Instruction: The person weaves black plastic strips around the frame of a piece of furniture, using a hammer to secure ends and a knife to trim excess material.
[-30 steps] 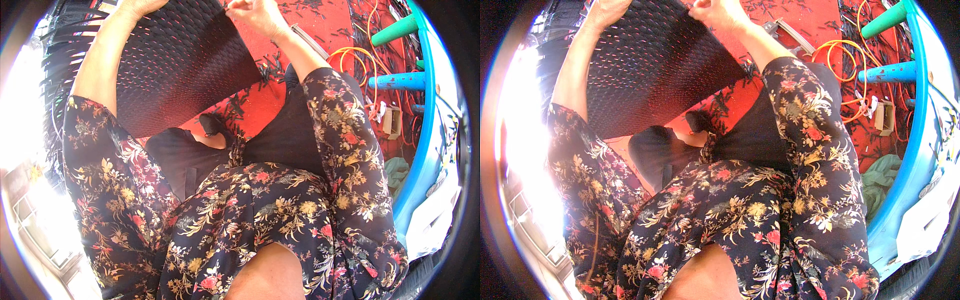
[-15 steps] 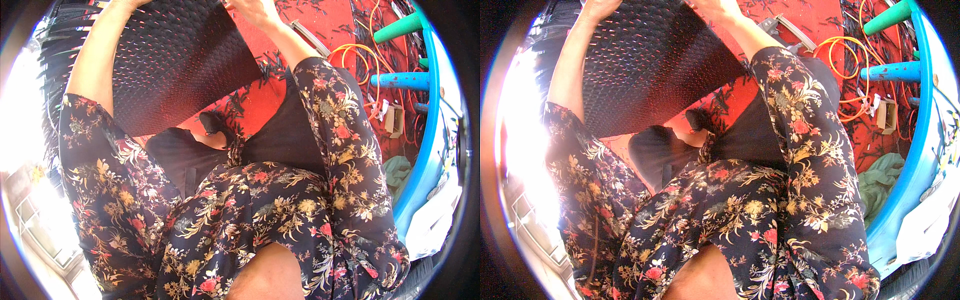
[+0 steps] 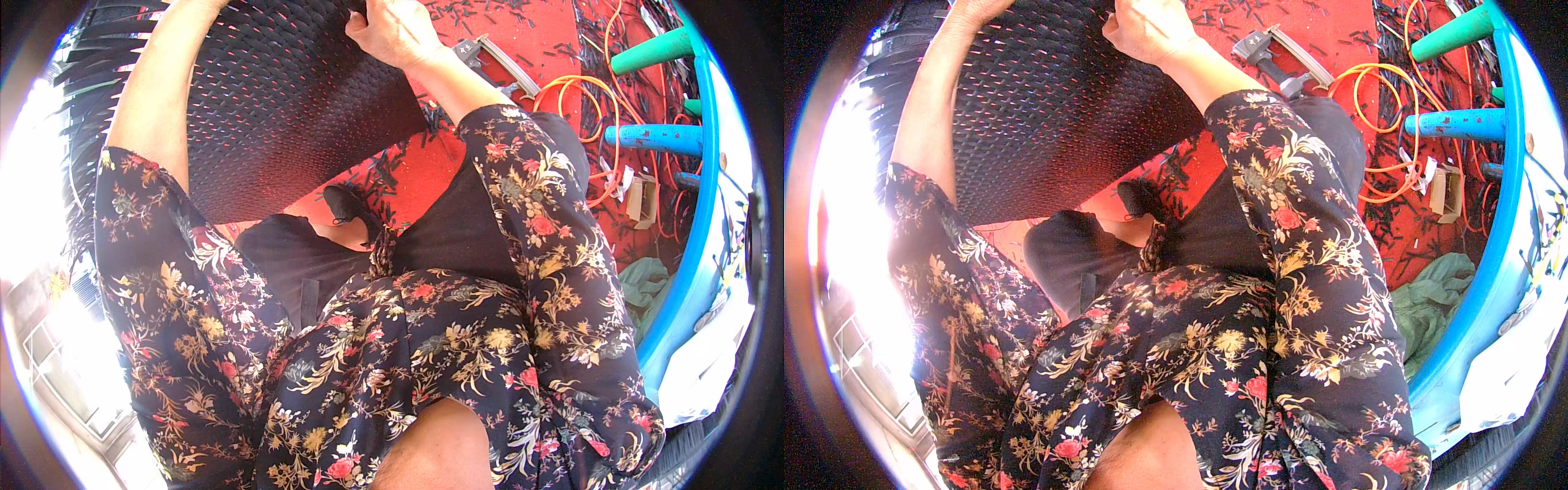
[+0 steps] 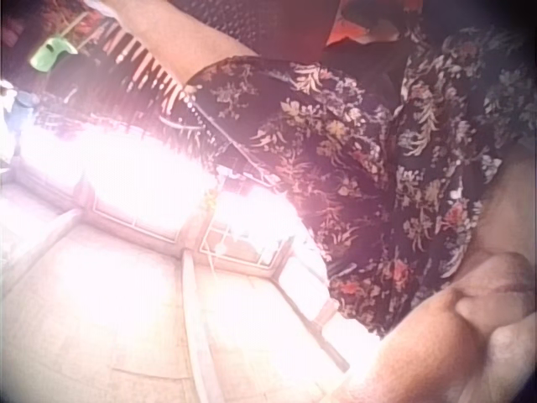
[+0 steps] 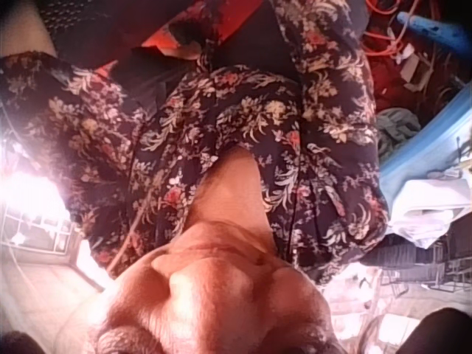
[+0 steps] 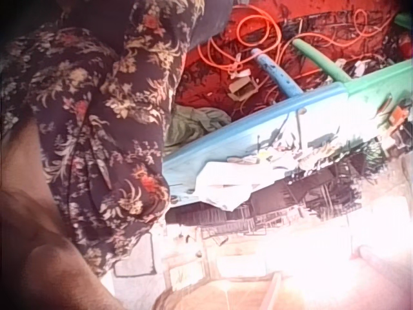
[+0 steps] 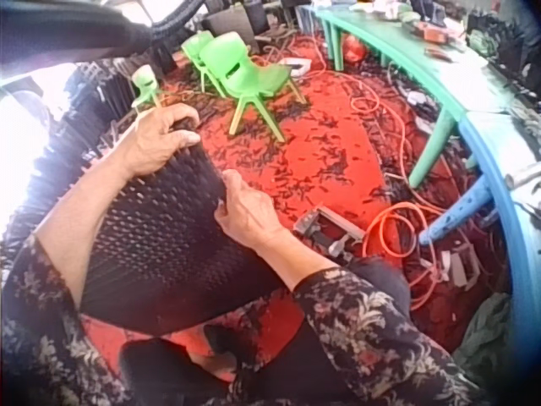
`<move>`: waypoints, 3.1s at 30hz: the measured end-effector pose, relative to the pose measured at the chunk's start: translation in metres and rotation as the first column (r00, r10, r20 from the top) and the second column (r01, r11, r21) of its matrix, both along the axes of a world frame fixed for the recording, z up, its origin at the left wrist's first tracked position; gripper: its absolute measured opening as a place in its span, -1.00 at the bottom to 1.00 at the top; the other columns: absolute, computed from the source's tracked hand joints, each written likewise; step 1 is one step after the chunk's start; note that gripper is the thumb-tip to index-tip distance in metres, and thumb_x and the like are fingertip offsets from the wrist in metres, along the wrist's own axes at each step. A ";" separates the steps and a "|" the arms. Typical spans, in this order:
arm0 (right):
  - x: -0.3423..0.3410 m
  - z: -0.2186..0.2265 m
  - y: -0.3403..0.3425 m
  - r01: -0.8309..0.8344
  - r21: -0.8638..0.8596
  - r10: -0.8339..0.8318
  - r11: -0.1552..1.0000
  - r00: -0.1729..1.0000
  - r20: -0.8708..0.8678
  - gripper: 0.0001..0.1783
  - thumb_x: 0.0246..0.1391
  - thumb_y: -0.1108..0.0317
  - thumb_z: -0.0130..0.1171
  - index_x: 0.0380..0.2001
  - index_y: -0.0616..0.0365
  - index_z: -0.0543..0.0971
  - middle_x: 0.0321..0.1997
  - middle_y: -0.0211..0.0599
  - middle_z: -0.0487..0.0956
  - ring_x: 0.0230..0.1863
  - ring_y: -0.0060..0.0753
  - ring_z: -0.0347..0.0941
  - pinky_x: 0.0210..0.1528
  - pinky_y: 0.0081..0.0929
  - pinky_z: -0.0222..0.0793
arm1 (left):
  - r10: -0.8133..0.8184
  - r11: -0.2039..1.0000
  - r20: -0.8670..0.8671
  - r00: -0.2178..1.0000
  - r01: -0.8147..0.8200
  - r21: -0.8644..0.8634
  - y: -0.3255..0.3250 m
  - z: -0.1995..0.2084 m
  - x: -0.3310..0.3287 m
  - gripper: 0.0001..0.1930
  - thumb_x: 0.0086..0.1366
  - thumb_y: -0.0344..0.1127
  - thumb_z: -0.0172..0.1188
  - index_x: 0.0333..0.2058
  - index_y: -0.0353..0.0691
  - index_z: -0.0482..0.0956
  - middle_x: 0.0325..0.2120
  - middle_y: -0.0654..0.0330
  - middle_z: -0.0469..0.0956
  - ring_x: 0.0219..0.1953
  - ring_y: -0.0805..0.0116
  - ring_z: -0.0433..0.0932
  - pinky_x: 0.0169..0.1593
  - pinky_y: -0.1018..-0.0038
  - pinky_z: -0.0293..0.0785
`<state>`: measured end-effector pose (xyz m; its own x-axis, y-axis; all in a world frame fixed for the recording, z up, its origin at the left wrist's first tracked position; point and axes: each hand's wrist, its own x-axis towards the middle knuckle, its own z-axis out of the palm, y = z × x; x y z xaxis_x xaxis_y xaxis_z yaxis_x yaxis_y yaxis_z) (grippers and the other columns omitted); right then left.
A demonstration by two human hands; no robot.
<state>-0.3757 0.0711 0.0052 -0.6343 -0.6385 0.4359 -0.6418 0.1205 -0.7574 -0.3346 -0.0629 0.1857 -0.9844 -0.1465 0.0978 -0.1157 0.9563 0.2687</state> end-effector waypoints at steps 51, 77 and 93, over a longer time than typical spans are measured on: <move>-0.019 0.032 0.001 -0.169 -0.358 0.192 0.918 0.981 0.029 -0.55 -0.14 0.46 0.27 -0.13 0.13 0.36 -0.38 -0.04 0.56 -0.35 0.01 0.57 -0.31 -0.21 0.49 | 0.096 0.991 -0.024 0.995 -0.098 -0.091 0.017 0.001 0.019 -0.72 0.12 -0.17 0.21 -0.30 -0.25 0.51 -0.56 0.08 0.47 -0.49 0.33 0.48 -0.36 0.39 0.37; 0.002 -0.076 0.020 0.017 -0.002 -0.014 1.000 0.912 0.410 -0.60 -0.07 0.33 0.30 -0.10 0.12 0.54 -0.22 -0.26 0.65 -0.17 -0.42 0.59 -0.03 -0.48 0.46 | 0.045 0.996 0.002 0.999 -0.045 0.072 -0.004 -0.017 -0.012 -0.79 0.14 -0.25 0.21 -0.31 -0.25 0.51 -0.62 0.23 0.47 -0.53 0.47 0.47 -0.38 0.47 0.41; 0.015 -0.060 0.005 0.065 -0.117 -0.067 0.991 0.998 -0.009 -0.64 -0.06 0.42 0.11 -0.14 0.14 0.33 -0.30 0.01 0.50 -0.25 0.14 0.48 -0.25 -0.09 0.43 | 0.131 0.990 0.036 0.991 -0.132 0.039 -0.007 0.007 -0.016 -0.83 0.18 -0.23 0.20 -0.35 -0.19 0.52 -0.67 0.36 0.42 -0.63 0.58 0.37 -0.53 0.56 0.30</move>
<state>-0.3607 0.0762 -0.0545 -0.6673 -0.5400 0.5129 -0.6448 0.0744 -0.7607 -0.3506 -0.0700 0.1925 -0.9588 -0.2784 0.0570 -0.2493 0.9204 0.3012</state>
